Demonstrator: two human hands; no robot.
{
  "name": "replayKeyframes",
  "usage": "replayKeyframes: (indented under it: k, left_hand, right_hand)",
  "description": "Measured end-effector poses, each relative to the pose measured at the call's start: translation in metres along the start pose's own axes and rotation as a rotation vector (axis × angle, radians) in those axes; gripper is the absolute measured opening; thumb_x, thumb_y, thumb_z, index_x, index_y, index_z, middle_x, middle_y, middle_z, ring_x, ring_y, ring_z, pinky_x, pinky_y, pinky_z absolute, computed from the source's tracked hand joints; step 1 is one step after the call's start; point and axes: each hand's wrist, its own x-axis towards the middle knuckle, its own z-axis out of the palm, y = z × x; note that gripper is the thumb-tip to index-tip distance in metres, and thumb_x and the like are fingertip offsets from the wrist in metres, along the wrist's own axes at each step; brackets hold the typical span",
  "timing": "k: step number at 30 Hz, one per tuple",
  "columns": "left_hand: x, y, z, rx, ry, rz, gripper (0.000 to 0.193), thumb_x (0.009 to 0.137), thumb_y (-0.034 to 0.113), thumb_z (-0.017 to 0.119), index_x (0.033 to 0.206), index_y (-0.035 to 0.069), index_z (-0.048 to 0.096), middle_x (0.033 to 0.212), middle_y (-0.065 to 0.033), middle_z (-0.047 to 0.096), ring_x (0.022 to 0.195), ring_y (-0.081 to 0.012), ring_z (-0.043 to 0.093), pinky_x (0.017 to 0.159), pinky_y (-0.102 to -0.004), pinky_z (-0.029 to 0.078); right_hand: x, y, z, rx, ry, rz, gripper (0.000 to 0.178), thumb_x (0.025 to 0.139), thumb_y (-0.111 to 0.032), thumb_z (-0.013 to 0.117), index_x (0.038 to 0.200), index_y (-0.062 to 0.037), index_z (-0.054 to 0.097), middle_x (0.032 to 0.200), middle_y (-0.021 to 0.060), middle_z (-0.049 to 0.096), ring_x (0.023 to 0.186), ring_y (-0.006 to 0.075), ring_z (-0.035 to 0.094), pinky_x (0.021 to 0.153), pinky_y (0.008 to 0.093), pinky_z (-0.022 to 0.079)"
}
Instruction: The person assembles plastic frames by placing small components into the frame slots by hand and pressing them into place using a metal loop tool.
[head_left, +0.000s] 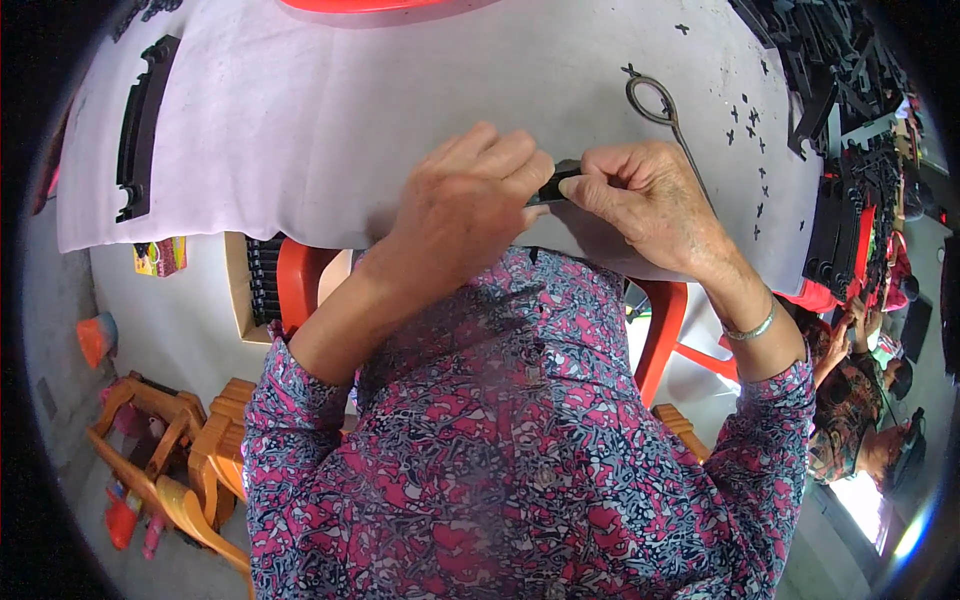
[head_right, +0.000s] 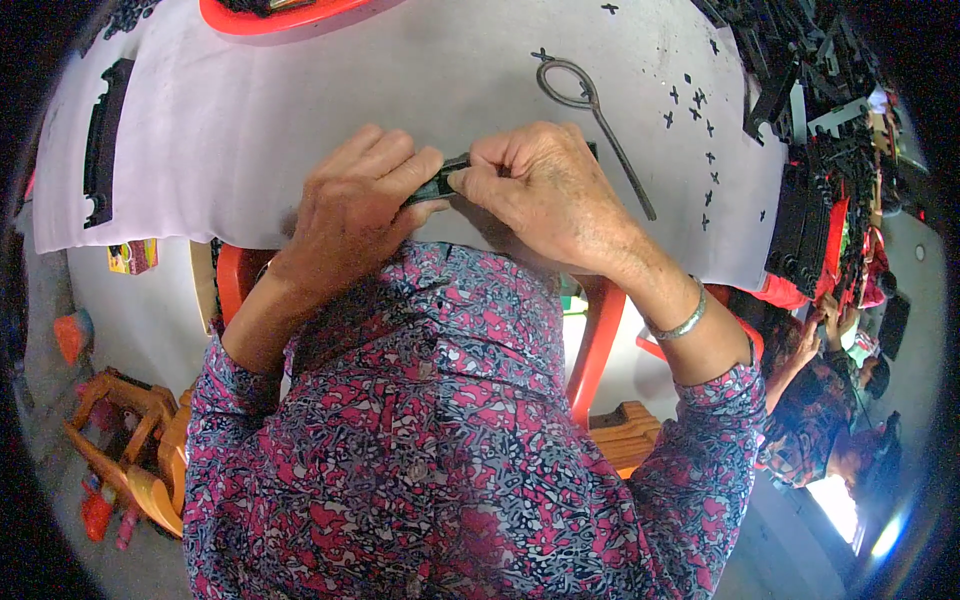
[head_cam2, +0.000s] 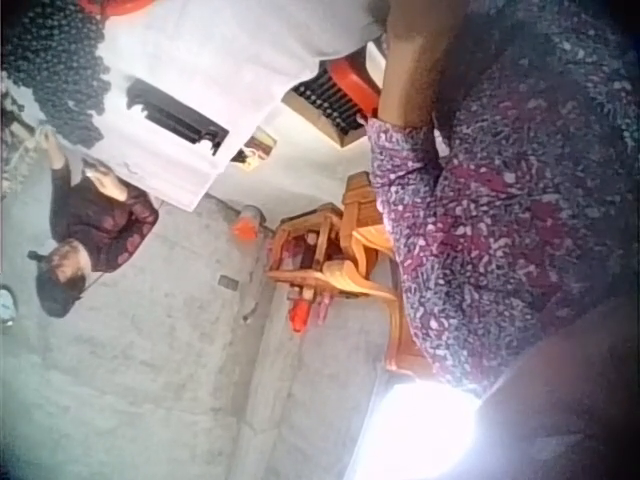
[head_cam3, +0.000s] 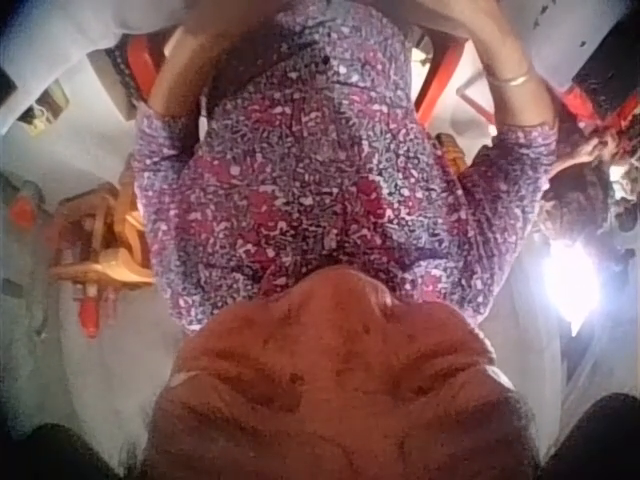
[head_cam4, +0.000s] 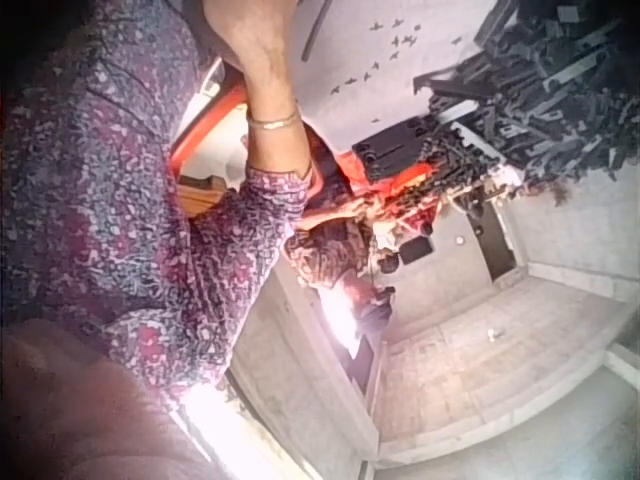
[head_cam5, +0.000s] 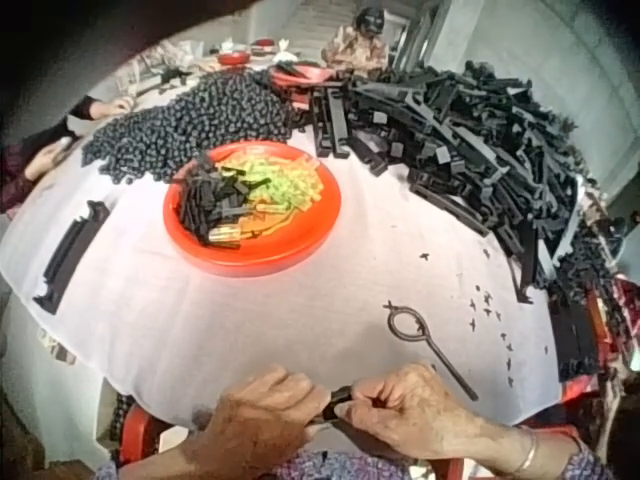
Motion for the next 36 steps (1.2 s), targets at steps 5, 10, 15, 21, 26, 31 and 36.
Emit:
replayKeyframes:
  k: [5,10,15,21,26,31,36]
  left_hand:
    - [0.0,-0.001,0.0,-0.01,0.01,0.017,0.036,0.069,0.017,0.076,0.1,0.006,0.062,0.084,-0.008,0.052,0.081,-0.0277,0.054,0.069,-0.0389,0.047]
    - [-0.001,0.001,-0.003,-0.02,-0.04,-0.01,0.037,0.069,0.018,0.076,0.101,0.005,0.061,0.085,-0.0093,0.052,0.082,-0.0294,0.054,0.069,-0.0404,0.047]
    - [0.001,0.0,-0.004,-0.036,-0.063,0.016,0.039,0.07,0.017,0.075,0.104,0.005,0.06,0.088,-0.0106,0.053,0.083,-0.0309,0.055,0.07,-0.0422,0.047]
    - [0.021,0.01,-0.021,-0.139,-0.199,-0.065,0.034,0.077,0.015,0.069,0.108,0.004,0.059,0.092,-0.0122,0.053,0.088,-0.0349,0.056,0.074,-0.0449,0.047]
    - [0.034,0.004,-0.016,-0.286,-0.311,-0.043,0.027,0.083,0.01,0.061,0.11,0.006,0.061,0.091,-0.0137,0.053,0.088,-0.0353,0.056,0.076,-0.0453,0.046]
    - [0.041,0.0,-0.01,-0.298,-0.348,-0.033,0.025,0.083,0.011,0.061,0.107,0.004,0.063,0.088,-0.0143,0.053,0.088,-0.0349,0.056,0.075,-0.0432,0.045]
    - [0.038,-0.005,-0.006,-0.336,-0.306,-0.025,0.025,0.083,0.011,0.062,0.107,0.004,0.063,0.087,-0.0142,0.053,0.085,-0.0346,0.056,0.074,-0.0425,0.045]
  right_hand:
    - [-0.002,-0.002,0.0,-0.019,0.003,0.004,0.031,0.089,-0.017,0.062,0.068,0.0058,0.057,0.048,0.0052,0.042,0.05,0.0075,0.038,0.046,0.0324,0.038]
    - [-0.004,-0.007,0.0,-0.219,0.035,-0.065,0.028,0.086,-0.017,0.062,0.068,0.0039,0.06,0.05,0.017,0.05,0.043,0.0255,0.046,0.049,0.0379,0.042]
    - [-0.005,-0.021,-0.004,-0.377,0.031,-0.024,0.029,0.086,-0.021,0.059,0.068,0.0021,0.063,0.059,0.0236,0.056,0.057,0.0414,0.058,0.057,0.0463,0.047]
    - [-0.009,-0.019,-0.011,-0.474,0.032,-0.004,0.032,0.087,-0.025,0.059,0.07,0.0017,0.064,0.06,0.0238,0.057,0.062,0.0436,0.06,0.059,0.049,0.049]
    - [-0.009,-0.015,-0.02,-0.361,-0.091,0.021,0.027,0.084,-0.024,0.061,0.075,0.0017,0.064,0.064,0.0223,0.059,0.064,0.042,0.061,0.061,0.0486,0.048]
    - [-0.021,0.0,-0.015,-0.259,0.049,-0.059,0.024,0.082,-0.015,0.072,0.075,0.0011,0.055,0.057,0.0144,0.053,0.049,0.0254,0.049,0.051,0.0385,0.039]
    - [-0.024,-0.007,-0.017,-0.339,0.089,0.015,0.024,0.081,-0.018,0.071,0.074,-0.0006,0.058,0.059,0.0147,0.057,0.055,0.0295,0.056,0.054,0.0413,0.042]
